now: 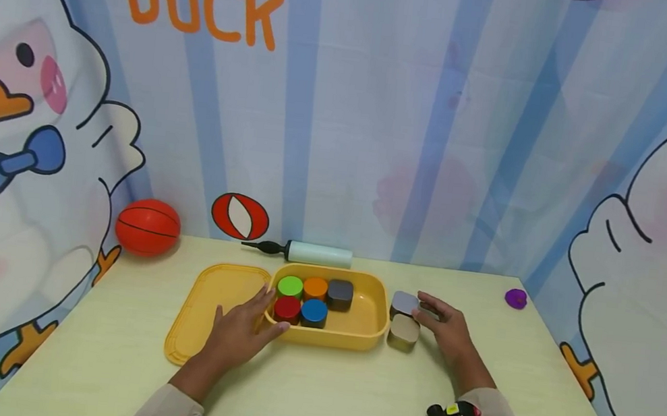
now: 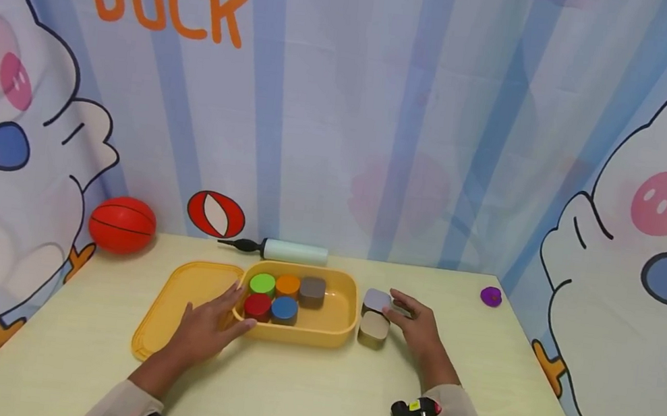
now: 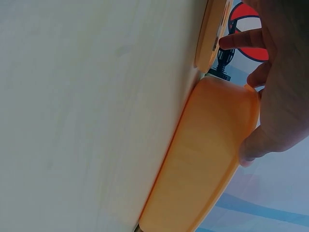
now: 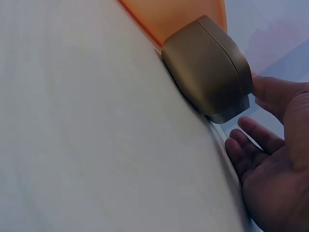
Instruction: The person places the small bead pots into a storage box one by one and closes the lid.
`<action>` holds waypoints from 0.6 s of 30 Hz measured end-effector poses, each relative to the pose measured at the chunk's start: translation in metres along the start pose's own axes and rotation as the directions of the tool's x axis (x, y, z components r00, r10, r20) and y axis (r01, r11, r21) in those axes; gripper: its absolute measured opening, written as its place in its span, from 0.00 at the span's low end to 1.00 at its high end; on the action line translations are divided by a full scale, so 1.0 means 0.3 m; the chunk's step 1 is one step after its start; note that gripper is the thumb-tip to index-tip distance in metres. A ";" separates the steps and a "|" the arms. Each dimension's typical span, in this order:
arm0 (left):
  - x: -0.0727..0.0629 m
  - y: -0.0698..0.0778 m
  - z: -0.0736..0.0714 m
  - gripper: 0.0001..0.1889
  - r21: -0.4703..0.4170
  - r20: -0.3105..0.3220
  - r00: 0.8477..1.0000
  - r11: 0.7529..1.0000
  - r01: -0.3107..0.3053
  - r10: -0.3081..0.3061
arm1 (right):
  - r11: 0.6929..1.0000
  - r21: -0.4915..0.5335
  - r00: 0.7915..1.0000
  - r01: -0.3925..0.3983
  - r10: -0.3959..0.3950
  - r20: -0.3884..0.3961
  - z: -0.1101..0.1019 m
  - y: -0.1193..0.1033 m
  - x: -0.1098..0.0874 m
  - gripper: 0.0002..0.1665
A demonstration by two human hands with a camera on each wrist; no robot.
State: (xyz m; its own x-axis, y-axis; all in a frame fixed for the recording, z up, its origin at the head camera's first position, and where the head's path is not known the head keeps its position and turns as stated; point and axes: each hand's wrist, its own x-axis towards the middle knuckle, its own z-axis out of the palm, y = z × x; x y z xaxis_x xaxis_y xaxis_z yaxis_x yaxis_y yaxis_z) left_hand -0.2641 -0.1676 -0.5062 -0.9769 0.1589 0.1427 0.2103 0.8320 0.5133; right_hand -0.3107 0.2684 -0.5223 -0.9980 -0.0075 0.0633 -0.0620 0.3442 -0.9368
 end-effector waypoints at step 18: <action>-0.001 -0.001 0.004 0.45 -0.003 -0.001 1.000 1.000 0.005 -0.005 | 0.992 -0.062 0.992 0.112 -0.108 0.071 -0.023 0.029 0.024 0.29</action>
State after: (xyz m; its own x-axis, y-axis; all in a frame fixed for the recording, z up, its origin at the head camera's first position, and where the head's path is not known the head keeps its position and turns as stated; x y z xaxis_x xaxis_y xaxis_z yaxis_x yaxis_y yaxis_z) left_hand -0.2641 -0.1673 -0.5076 -0.9779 0.1542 0.1415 0.2058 0.8314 0.5162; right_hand -0.3184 0.2779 -0.5275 -0.9840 -0.1114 0.1390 -0.1724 0.3989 -0.9006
